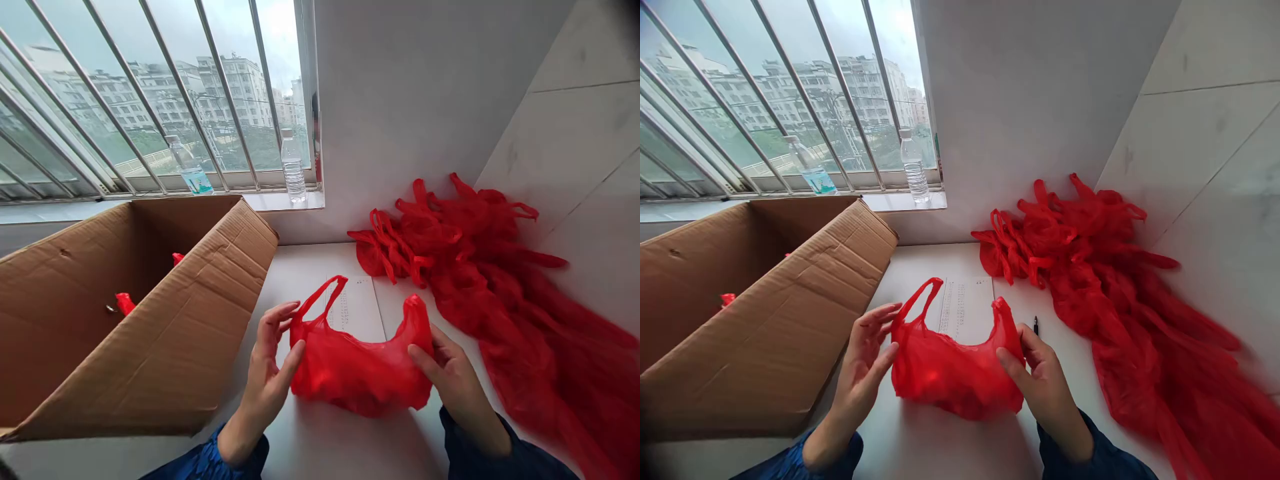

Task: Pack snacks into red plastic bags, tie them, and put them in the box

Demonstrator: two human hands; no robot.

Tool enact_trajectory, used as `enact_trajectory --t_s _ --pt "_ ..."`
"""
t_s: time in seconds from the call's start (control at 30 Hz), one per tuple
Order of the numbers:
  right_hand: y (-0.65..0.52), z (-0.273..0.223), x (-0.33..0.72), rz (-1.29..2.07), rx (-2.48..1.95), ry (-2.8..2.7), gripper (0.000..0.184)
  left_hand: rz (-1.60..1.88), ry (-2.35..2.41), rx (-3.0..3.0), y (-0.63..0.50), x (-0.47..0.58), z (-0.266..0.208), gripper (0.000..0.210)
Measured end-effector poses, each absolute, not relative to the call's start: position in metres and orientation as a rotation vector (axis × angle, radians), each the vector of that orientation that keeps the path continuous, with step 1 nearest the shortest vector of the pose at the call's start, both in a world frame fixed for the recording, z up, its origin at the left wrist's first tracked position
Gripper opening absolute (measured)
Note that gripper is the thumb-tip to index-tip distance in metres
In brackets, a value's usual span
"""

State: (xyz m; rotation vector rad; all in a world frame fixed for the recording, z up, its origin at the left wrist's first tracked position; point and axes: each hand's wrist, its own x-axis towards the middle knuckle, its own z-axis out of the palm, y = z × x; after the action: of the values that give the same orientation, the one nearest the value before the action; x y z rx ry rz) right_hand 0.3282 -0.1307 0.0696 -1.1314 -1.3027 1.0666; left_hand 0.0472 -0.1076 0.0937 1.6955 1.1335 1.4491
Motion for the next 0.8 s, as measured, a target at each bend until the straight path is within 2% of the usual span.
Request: enact_trajectory --t_s 0.13,0.27,0.4,0.53,0.67,0.73,0.8 --pt "-0.154 0.077 0.326 0.967 -1.174 -1.295 0.031 1.452 1.207 2.373 -0.132 0.050 0.117 0.045" --pt "-0.172 0.085 0.321 0.847 -1.204 -1.397 0.036 0.963 0.942 3.006 -0.141 0.062 0.140 0.049" --pt "-0.184 0.072 0.329 0.755 -1.281 -1.236 0.047 0.673 0.927 3.038 -0.142 0.073 0.147 0.019" --pt "-0.196 0.038 0.353 0.802 -1.391 -0.946 0.044 0.812 0.889 3.039 -0.150 0.068 0.135 0.023" --pt "-0.204 0.022 0.364 0.893 -1.447 -1.012 0.040 0.868 0.893 2.923 -0.157 0.059 0.117 0.023" --pt "-0.208 0.027 0.364 0.769 -1.452 -1.047 0.037 0.835 0.905 2.873 -0.157 0.058 0.111 0.022" --pt "-0.216 0.039 0.362 0.510 -1.423 -1.050 0.045 0.838 0.903 2.823 -0.155 0.061 0.109 0.019"
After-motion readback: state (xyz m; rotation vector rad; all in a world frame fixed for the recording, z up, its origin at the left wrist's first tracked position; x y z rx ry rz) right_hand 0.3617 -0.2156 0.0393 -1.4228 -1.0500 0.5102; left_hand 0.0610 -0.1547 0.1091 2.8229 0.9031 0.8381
